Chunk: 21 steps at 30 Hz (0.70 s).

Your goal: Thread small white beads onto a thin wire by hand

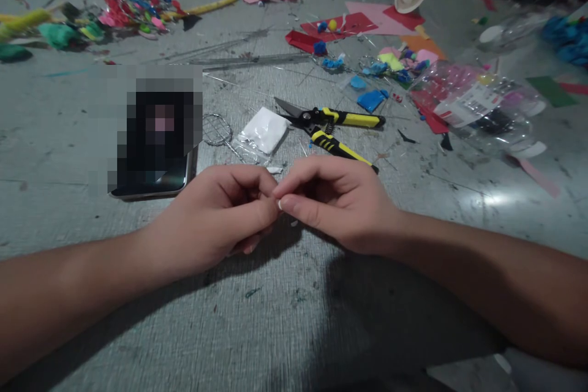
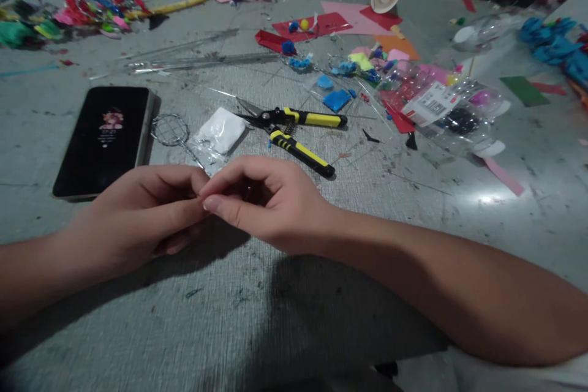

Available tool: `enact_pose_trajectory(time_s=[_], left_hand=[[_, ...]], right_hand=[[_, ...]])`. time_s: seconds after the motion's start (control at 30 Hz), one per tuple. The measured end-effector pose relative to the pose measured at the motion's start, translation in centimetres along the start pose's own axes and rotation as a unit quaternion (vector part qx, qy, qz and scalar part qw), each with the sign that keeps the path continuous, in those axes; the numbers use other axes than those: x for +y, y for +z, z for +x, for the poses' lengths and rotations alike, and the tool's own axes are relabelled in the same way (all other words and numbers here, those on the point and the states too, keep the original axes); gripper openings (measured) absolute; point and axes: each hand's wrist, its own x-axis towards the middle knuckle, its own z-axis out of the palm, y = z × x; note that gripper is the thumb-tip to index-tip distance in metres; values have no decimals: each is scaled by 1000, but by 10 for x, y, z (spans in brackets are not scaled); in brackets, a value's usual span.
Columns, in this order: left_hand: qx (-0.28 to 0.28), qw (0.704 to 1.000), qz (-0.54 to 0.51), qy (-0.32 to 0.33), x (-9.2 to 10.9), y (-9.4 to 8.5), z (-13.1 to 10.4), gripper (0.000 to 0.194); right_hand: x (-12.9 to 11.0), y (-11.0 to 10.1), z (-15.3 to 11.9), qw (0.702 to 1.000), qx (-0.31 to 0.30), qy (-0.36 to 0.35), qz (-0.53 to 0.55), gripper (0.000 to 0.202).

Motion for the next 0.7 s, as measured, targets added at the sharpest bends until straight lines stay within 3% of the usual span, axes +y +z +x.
enact_pose_trajectory(time_s=[0.2,0.5,0.6,0.7], left_hand=[[28,998,-49,7,-2,2,0,19],[39,998,-45,37,0,8,2,18],[52,994,49,86,-1,7,1,17],[84,961,206,165,-3,2,2,16]], right_hand=[[3,2,1,995,5,16,94,9],[2,3,-4,996,60,-21,-67,14],[2,2,-4,989,60,-45,-126,14],[2,1,-4,983,59,-68,-158,14]])
